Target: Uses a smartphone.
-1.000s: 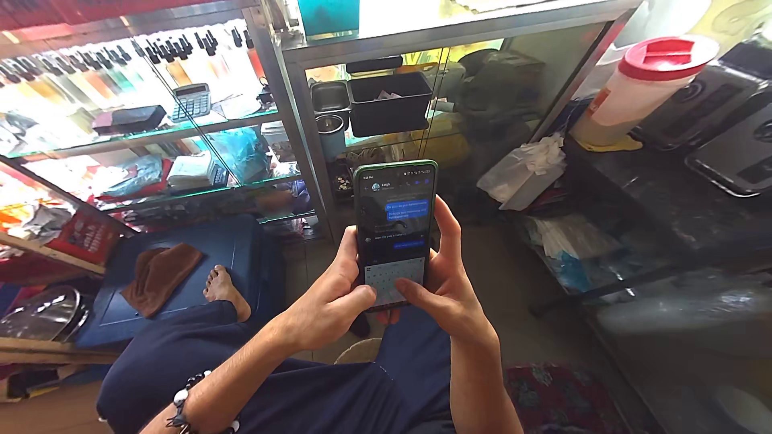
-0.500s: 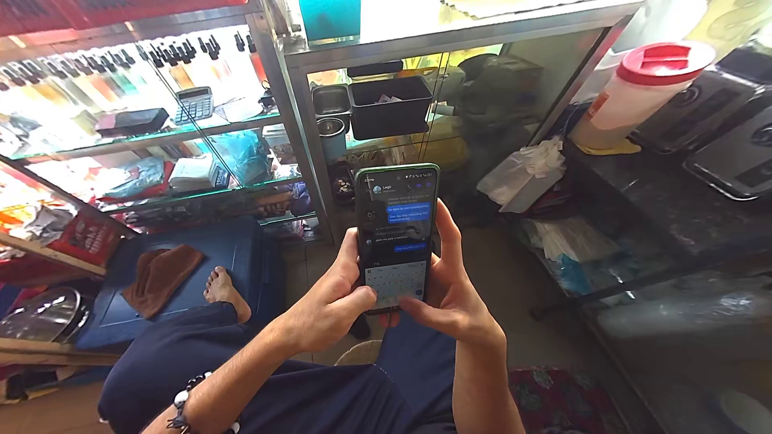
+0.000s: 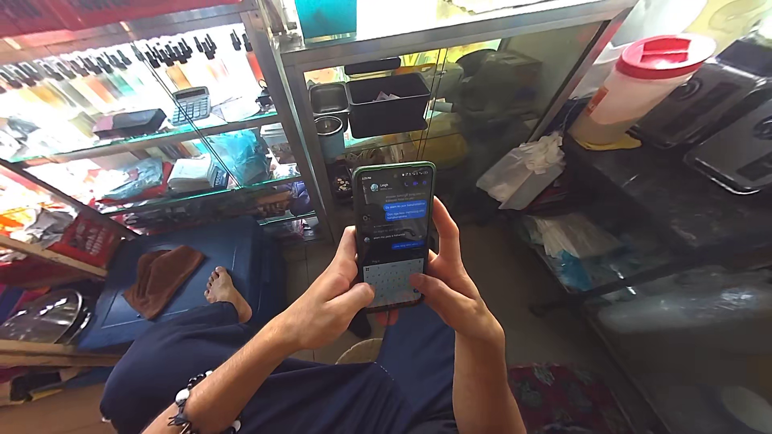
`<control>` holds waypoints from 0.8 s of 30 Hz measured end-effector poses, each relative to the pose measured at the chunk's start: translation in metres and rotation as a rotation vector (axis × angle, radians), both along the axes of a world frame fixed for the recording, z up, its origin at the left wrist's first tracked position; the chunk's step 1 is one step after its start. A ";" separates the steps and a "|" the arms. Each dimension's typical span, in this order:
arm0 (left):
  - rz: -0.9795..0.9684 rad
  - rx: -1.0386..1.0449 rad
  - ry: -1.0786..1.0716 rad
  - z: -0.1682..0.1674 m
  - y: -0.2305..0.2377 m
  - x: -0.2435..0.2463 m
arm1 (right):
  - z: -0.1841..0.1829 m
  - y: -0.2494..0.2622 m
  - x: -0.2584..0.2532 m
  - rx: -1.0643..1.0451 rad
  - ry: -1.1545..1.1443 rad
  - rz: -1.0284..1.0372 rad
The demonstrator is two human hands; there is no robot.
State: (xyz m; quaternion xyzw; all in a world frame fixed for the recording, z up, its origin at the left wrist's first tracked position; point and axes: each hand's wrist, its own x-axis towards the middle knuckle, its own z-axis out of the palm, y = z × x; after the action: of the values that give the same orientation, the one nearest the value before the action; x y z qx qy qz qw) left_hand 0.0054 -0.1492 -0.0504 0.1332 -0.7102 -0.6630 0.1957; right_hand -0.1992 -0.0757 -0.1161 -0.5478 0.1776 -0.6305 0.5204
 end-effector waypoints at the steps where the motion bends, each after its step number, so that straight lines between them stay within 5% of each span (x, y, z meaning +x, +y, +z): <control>1: 0.005 -0.004 -0.001 0.000 0.000 0.000 | 0.000 0.000 0.000 0.005 -0.003 0.003; 9: 0.019 -0.034 -0.020 0.001 0.000 0.000 | 0.002 0.000 0.001 -0.040 0.049 0.023; 14: -0.020 -0.045 0.022 -0.002 0.000 -0.001 | 0.009 0.001 0.018 0.033 -0.028 -0.197; 19: -0.008 -0.035 0.011 0.002 -0.002 0.000 | 0.000 0.000 0.006 -0.013 -0.043 -0.050; 24: -0.015 -0.028 0.015 0.001 -0.001 0.000 | 0.007 0.001 0.014 -0.013 0.002 -0.133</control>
State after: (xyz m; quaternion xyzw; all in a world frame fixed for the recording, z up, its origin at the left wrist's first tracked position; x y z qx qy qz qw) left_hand 0.0052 -0.1500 -0.0498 0.1202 -0.7188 -0.6555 0.1980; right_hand -0.1853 -0.0748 -0.1095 -0.5388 0.2098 -0.6644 0.4736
